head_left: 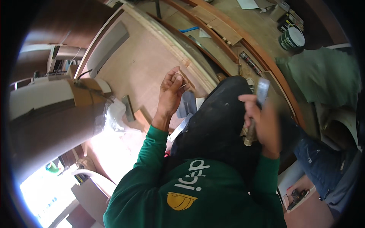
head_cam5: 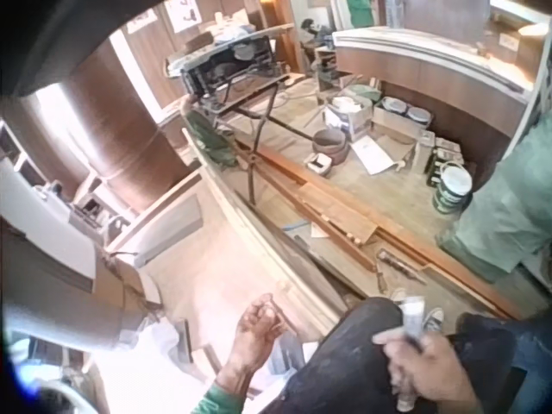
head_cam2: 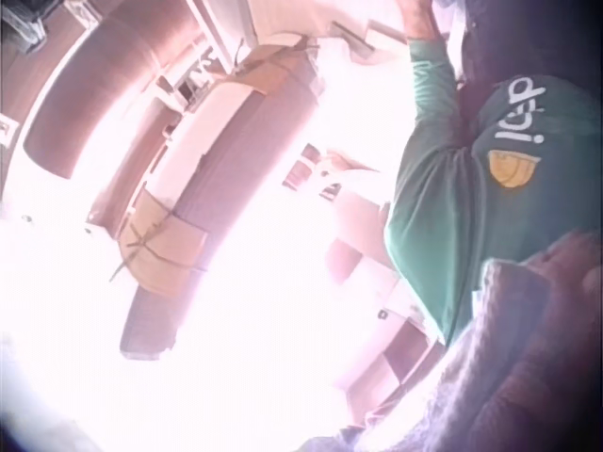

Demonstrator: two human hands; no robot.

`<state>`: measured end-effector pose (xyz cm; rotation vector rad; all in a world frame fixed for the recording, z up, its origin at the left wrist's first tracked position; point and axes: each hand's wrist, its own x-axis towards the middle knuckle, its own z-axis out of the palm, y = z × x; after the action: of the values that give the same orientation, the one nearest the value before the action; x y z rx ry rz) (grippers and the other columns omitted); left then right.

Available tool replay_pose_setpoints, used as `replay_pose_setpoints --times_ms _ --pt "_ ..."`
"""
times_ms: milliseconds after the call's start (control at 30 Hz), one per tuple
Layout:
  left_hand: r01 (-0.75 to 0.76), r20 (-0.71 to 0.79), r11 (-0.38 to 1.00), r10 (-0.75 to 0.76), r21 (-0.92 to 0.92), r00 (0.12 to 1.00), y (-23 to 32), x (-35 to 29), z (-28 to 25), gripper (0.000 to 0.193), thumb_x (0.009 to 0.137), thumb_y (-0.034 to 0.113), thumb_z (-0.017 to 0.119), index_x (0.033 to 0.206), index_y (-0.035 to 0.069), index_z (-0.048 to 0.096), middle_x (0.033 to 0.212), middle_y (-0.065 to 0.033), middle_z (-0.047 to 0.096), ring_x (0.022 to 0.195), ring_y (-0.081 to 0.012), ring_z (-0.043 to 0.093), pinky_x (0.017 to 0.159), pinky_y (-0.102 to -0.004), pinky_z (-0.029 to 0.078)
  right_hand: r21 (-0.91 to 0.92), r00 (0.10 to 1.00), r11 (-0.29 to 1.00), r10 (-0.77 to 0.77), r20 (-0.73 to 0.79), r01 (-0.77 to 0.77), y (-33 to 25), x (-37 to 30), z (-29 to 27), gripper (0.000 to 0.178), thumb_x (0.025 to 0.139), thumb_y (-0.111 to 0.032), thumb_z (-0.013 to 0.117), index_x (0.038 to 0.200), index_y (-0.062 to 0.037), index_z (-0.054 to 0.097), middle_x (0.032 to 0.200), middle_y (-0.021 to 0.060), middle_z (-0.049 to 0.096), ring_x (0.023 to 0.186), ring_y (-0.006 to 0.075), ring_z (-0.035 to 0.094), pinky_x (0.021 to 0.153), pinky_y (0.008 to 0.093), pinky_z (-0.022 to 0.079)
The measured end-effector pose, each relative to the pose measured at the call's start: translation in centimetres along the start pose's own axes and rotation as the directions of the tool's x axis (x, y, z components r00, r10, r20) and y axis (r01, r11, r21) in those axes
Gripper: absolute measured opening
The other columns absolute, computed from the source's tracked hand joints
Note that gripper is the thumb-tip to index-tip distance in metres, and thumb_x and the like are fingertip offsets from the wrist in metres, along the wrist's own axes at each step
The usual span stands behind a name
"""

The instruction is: The person uses a square and a pencil to mark lines on a piece of wood, then uses a chisel and their hands to carve out or refine a small section of the wood.

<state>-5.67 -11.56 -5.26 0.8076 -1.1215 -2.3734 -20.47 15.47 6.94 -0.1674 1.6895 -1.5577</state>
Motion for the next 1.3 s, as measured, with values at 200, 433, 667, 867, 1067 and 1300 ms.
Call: replay_pose_setpoints --times_ms 200,433,667,867,1067,1300 --pt "-0.103 0.010 0.983 0.105 -0.150 0.994 0.4 -1.5 -1.2 0.046 0.109 0.013 0.066 0.151 0.011 0.048 0.108 0.0036 0.064 0.102 -0.0101 0.067 0.093 -0.0322 0.059 -0.231 0.998 0.972 -0.039 0.053 0.051 2.0 2.4 8.0 0.031 0.106 -0.023 0.070 0.121 0.0033 0.074 0.082 0.0010 0.065 0.058 0.0077 0.058 0.051 0.0260 0.046" --pt "-0.003 0.390 0.917 0.172 -0.400 0.905 0.4 -2.5 -1.4 0.060 0.103 0.009 0.072 0.157 0.014 0.046 0.116 -0.0037 0.066 0.104 -0.0169 0.066 0.089 -0.0325 0.058 0.202 0.932 0.960 0.118 0.343 -0.196 2.7 4.7 11.8 0.036 0.104 -0.030 0.075 0.116 0.0046 0.074 0.085 0.0063 0.069 0.050 0.0086 0.054 0.048 0.0266 0.047" --pt "0.076 0.515 0.935 0.121 -0.346 0.849 1.3 -2.3 -1.0 0.061 0.101 0.011 0.074 0.157 0.014 0.050 0.116 -0.0058 0.066 0.107 -0.0187 0.065 0.092 -0.0320 0.057 0.330 0.869 0.898 0.105 0.483 -0.292 2.9 4.1 12.1 0.032 0.102 -0.025 0.077 0.116 0.0033 0.071 0.069 0.0003 0.058 0.055 0.0085 0.054 0.052 0.0272 0.048" --pt "-0.005 0.382 0.978 0.086 -0.210 0.920 2.3 -3.6 -0.4 0.049 0.109 0.015 0.064 0.156 0.008 0.050 0.121 -0.0077 0.068 0.113 -0.0182 0.064 0.107 -0.0354 0.050 0.387 0.913 0.894 0.056 0.405 -0.226 3.5 3.0 11.4 0.031 0.101 -0.024 0.078 0.116 0.0031 0.071 0.071 -0.0007 0.058 0.056 0.0077 0.052 0.056 0.0274 0.048" --pt "-0.253 0.241 0.940 0.197 0.229 0.950 3.8 -6.7 2.2 0.049 0.109 0.017 0.065 0.153 0.000 0.049 0.119 -0.0049 0.067 0.111 -0.0156 0.065 0.103 -0.0331 0.052 0.369 0.953 0.920 0.013 0.302 -0.130 3.4 2.3 9.8 0.025 0.100 -0.021 0.079 0.110 0.0009 0.072 0.075 0.0003 0.063 0.056 0.0071 0.053 0.056 0.0272 0.049" --pt "-0.230 0.252 0.953 0.177 0.199 0.951 3.7 -7.1 3.1 0.055 0.101 0.006 0.075 0.150 -0.001 0.051 0.111 -0.0031 0.069 0.106 -0.0120 0.066 0.100 -0.0306 0.053 0.317 0.953 0.941 0.016 0.303 -0.117 4.9 1.6 9.0 0.025 0.099 -0.018 0.080 0.112 0.0016 0.072 0.078 0.0012 0.065 0.057 0.0078 0.056 0.055 0.0275 0.051"
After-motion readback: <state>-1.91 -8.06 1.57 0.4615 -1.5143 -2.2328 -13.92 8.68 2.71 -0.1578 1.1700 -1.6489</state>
